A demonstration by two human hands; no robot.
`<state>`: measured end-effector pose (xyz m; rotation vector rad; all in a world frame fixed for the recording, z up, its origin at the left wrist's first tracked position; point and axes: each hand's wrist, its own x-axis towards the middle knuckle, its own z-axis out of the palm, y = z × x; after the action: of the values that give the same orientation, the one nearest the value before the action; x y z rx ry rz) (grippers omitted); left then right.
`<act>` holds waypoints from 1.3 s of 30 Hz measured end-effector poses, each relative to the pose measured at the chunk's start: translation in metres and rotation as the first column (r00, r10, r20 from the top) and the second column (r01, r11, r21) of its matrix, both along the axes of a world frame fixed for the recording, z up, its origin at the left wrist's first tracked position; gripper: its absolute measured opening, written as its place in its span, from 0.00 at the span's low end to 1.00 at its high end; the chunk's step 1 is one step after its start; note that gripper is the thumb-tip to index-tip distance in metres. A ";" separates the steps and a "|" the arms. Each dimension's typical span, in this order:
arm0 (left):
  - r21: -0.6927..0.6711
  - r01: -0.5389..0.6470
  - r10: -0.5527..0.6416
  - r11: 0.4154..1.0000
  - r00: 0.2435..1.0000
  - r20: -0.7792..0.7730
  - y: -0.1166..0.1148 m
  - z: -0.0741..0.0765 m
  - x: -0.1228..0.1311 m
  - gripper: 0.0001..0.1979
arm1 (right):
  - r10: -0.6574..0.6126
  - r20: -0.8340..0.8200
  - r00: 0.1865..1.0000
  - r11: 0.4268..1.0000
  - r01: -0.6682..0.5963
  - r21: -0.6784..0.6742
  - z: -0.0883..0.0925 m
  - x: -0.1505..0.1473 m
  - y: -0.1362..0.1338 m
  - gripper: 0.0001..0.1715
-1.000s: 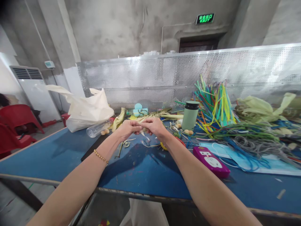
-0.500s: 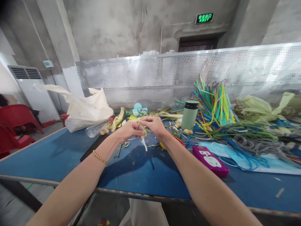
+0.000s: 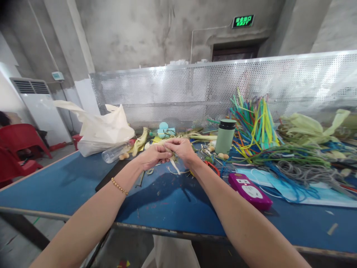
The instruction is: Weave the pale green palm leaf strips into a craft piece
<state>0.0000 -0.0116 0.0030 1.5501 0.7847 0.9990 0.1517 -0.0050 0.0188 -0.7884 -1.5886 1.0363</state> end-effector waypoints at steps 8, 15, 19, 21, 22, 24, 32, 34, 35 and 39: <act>0.010 0.007 -0.006 1.000 0.995 -0.096 -0.010 0.007 0.001 0.14 | -0.147 0.032 0.989 0.980 0.141 0.144 0.000 0.001 0.008 0.18; 0.099 -0.162 0.158 0.982 0.986 0.050 0.006 0.001 -0.004 0.12 | -0.477 0.210 0.853 0.849 0.386 0.360 0.008 0.020 0.020 0.20; 0.101 -0.197 0.187 0.975 0.977 0.098 0.012 -0.002 -0.006 0.12 | -0.278 0.375 0.885 0.958 0.284 0.039 0.009 0.020 0.014 0.25; 0.117 -0.184 0.175 0.976 0.981 0.079 0.012 -0.002 -0.005 0.13 | -0.164 0.325 0.931 0.975 0.203 -0.091 0.007 0.016 0.009 0.26; 0.128 -0.180 0.172 0.975 0.983 0.069 0.011 -0.002 -0.005 0.14 | -0.125 0.285 0.950 0.978 0.166 -0.127 0.006 0.015 0.008 0.26; 0.143 -0.179 0.174 0.973 0.984 0.047 0.009 -0.001 -0.004 0.15 | -0.067 0.211 0.975 0.984 0.100 -0.149 0.004 0.013 0.007 0.26; 0.096 -0.212 0.214 0.973 0.977 -0.016 0.006 0.002 -0.005 0.12 | -0.094 0.216 0.972 0.995 0.095 0.006 0.003 0.014 0.011 0.15; 0.092 -0.234 0.236 0.968 0.972 -0.011 0.008 0.000 -0.006 0.11 | -0.099 0.211 0.972 0.995 0.091 0.044 0.003 0.013 0.011 0.13; 0.091 -0.246 0.247 0.965 0.969 -0.005 0.009 0.000 -0.006 0.11 | -0.107 0.207 0.972 0.993 0.096 0.064 0.003 0.012 0.011 0.13; 0.092 -0.250 0.249 0.964 0.968 0.018 0.012 -0.001 -0.006 0.10 | -0.154 0.220 0.963 0.982 0.125 0.141 0.000 0.014 0.016 0.10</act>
<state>-0.0059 0.0004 0.0023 1.5522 0.9576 1.2396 0.1653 0.0111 0.0185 -0.9463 -1.7481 0.7560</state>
